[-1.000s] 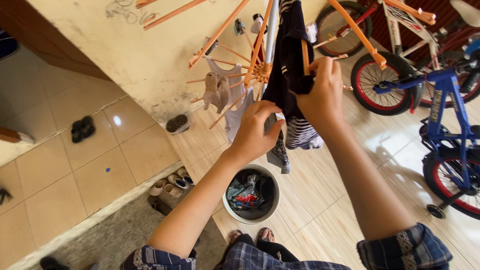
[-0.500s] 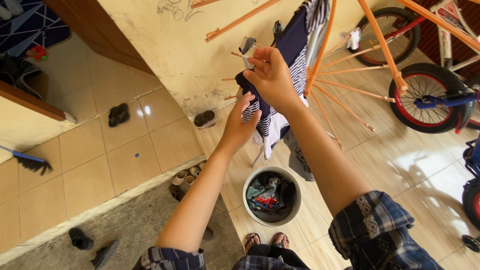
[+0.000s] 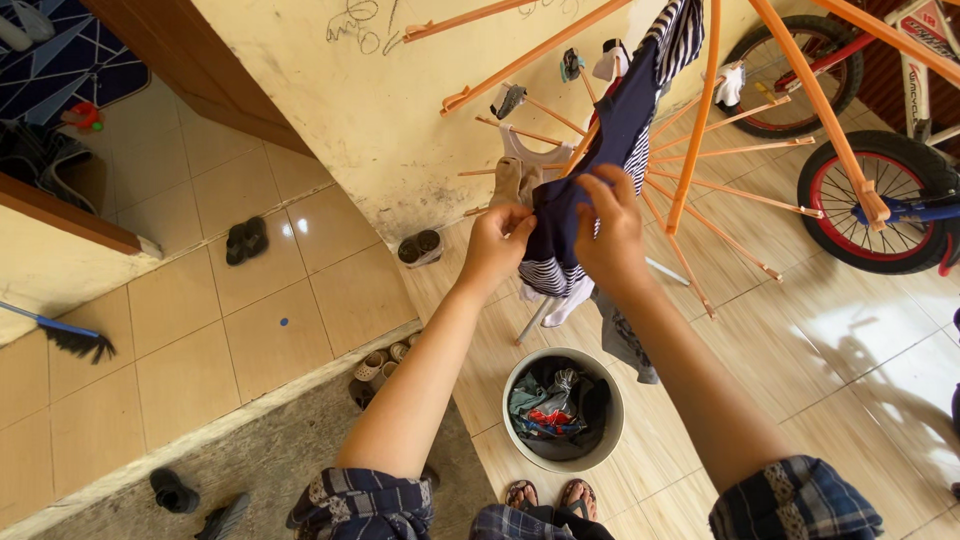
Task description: The person takes wet clothes from a metal basin and hangs them on a rotating indoor drying rack. They handle items one by one, including socks, underwear, and shirts, placing them on the wooden arms of the rack.
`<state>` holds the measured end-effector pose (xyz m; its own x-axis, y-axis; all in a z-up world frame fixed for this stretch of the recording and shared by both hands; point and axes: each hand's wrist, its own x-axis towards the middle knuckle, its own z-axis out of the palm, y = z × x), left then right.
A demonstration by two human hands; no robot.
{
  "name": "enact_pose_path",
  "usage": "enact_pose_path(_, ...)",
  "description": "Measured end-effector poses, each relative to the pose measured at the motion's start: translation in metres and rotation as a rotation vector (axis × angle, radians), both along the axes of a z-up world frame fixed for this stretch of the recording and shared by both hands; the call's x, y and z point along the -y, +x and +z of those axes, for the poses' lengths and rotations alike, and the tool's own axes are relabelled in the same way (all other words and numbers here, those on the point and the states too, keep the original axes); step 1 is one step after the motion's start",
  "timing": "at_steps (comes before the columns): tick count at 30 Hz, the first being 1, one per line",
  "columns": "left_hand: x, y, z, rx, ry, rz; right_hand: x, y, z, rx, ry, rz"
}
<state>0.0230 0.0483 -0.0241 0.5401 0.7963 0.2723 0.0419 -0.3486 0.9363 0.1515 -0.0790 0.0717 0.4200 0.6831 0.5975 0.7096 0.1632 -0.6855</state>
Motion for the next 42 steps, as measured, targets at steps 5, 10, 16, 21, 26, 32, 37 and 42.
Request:
enact_pose_path(5,0.019,-0.016,0.078,0.057,0.296,0.136,-0.003,0.018,0.020,0.221,0.134,0.064)
enact_pose_path(10,0.031,-0.011,0.154,0.090,0.505,0.079,-0.026,0.035,0.018,-0.227,0.099,0.293)
enact_pose_path(16,0.022,0.006,0.164,-0.097,0.667,0.059,-0.048,0.053,0.000,-0.482,-0.002,-0.016)
enact_pose_path(21,-0.015,0.018,0.125,-0.453,0.640,0.031,-0.045,0.050,-0.017,0.028,0.099,-0.116)
enact_pose_path(26,-0.034,0.004,0.087,-0.513,0.816,0.357,-0.005,0.046,-0.082,0.122,0.021,-0.055)
enact_pose_path(32,-0.015,-0.002,0.073,-0.436,0.891,0.338,0.071,0.030,-0.228,-0.046,-0.308,-0.011)
enact_pose_path(37,0.017,0.001,0.045,-0.325,0.850,0.438,0.149,0.021,-0.358,-0.235,-0.711,0.052)
enact_pose_path(42,0.104,-0.029,-0.060,-0.284,1.087,0.462,0.179,0.008,-0.463,-0.060,-1.137,0.272)
